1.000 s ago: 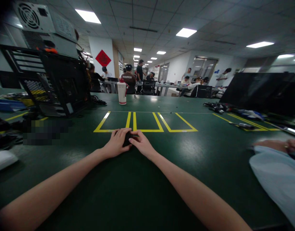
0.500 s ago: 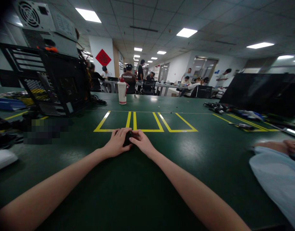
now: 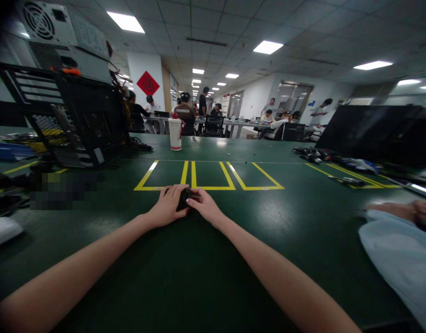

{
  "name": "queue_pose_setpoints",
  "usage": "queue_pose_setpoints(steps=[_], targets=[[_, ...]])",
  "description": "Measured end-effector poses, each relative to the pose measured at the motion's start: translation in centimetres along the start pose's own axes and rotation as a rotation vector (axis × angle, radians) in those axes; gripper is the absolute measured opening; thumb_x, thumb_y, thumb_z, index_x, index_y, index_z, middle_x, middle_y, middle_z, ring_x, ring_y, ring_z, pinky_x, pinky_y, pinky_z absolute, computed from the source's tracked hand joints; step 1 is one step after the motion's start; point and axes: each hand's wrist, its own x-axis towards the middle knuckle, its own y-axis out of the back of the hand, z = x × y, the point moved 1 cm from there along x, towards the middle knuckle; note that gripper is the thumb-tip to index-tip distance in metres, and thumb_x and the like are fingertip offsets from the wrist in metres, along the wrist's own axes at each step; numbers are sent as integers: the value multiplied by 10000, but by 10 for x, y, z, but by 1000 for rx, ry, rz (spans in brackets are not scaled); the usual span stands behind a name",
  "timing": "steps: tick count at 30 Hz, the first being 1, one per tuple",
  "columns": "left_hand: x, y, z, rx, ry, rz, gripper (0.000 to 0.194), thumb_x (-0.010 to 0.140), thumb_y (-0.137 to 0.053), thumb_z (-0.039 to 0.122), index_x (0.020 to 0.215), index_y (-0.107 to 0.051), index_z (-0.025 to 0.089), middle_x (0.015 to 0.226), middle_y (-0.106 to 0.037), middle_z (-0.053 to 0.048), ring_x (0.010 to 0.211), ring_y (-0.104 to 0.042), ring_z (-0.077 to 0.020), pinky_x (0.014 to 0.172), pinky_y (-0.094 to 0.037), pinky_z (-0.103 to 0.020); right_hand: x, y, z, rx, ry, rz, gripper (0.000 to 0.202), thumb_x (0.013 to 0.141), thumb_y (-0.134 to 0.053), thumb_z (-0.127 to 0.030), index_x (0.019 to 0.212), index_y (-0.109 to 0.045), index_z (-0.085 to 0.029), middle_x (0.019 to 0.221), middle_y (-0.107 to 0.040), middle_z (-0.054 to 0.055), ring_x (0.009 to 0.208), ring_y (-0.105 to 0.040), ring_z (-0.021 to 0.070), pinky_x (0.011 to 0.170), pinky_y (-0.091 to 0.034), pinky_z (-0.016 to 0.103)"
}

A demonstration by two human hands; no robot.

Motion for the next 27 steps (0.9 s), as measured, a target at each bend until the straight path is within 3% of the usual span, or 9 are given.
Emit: queue_pose_setpoints(steps=[8, 14, 18, 24, 27], targets=[[1, -1, -2, -29, 7, -3, 576, 722, -547, 337, 1207, -273, 189, 1176, -430, -93, 1122, -386, -253, 971, -217, -451, -3, -2, -3, -24, 67, 34, 209, 714, -583, -211, 911, -514, -209, 991, -547, 19, 972, -529, 143, 922, -386, 345], [1, 1, 0, -30, 12, -15, 571, 723, -548, 332, 1205, -276, 190, 1176, -430, -94, 1122, -386, -258, 972, -215, -455, 1, 2, 0, -66, 4, 21, 330, 724, -572, -225, 1046, -503, -206, 1065, -544, 45, 1016, -504, 162, 941, -365, 368], [0, 3, 0, -35, 16, -22, 572, 726, -542, 324, 1212, -269, 195, 1177, -429, -91, 1130, -382, -260, 977, -208, -457, -2, 0, 0, -19, 25, -21, 332, 700, -603, -214, 1014, -496, -223, 1065, -535, 28, 1002, -518, 160, 914, -397, 352], [1, 0, -3, -61, 43, -23, 543, 740, -524, 344, 1200, -274, 202, 1164, -429, -91, 1107, -402, -260, 958, -222, -471, -4, -3, -3, -67, 84, 19, 215, 743, -552, -235, 954, -515, -219, 1020, -545, 16, 969, -524, 144, 901, -404, 333], [1, -2, -4, -57, 51, -13, 527, 732, -527, 343, 1180, -291, 197, 1142, -439, -92, 1080, -419, -258, 944, -236, -466, -1, -3, -4, -74, 77, 19, 260, 735, -558, -215, 990, -512, -223, 1017, -543, 20, 988, -513, 150, 907, -393, 339]])
